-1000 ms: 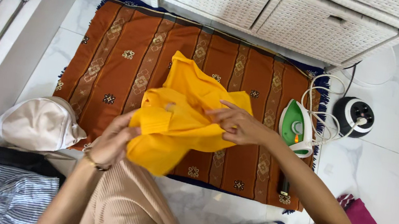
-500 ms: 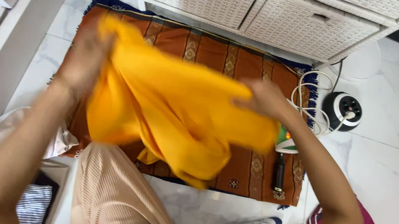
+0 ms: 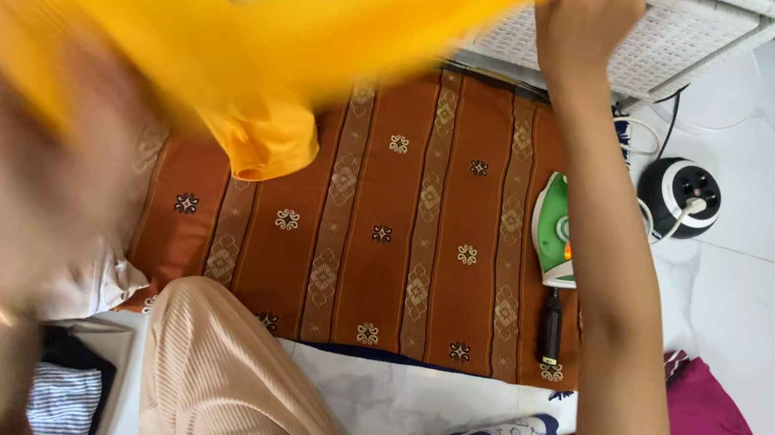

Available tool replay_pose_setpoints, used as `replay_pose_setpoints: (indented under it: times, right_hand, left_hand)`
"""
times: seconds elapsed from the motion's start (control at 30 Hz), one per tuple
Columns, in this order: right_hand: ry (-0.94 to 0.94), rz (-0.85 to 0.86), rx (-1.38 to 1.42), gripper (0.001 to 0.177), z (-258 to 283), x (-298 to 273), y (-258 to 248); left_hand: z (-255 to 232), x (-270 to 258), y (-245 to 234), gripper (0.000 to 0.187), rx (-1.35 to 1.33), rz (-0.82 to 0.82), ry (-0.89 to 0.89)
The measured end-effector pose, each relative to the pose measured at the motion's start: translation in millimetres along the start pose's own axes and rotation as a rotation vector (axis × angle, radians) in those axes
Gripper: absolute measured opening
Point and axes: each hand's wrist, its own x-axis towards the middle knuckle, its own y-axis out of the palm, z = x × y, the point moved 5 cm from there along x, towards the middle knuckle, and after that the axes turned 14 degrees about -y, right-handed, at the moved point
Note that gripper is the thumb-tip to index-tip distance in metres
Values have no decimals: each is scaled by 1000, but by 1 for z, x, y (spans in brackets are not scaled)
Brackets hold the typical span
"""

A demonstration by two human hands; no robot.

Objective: The person irons a yellow t-shirt on a patterned mat on the floor. They use a green and white steam iron to smooth the fabric, repeatedly adjusting the shirt's position and folding it after ironing.

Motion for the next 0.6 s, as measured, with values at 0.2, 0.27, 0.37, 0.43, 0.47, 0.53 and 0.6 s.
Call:
replay_pose_setpoints:
  times: [0.2, 0.27, 0.37, 0.43, 0.47, 0.53, 0.6]
  right_hand:
    - [92, 477, 60, 4, 48, -218, -6]
    - [82, 759, -30, 11, 80, -312, 11]
    - [60, 988, 41, 29, 136, -420, 3]
    - [103, 1060, 89, 27, 153, -457, -2]
    - [119, 1038, 76, 26, 158, -465, -7]
    - [175, 1017, 63, 17, 161, -477, -15]
    - [253, 1014, 61, 6, 151, -482, -22]
  left_hand:
    - [-73, -173, 211, 47, -447, 700, 15]
    - [-73, -234, 301, 31, -251, 798, 55]
    - [-55, -318, 387, 24, -130, 828, 106]
    - [-46, -353, 413, 26, -97, 826, 116]
    - [-45, -364, 416, 28, -103, 819, 117]
    - [-40, -371, 418, 31, -115, 874, 48]
    - [-28, -366, 415, 30, -123, 993, -93]
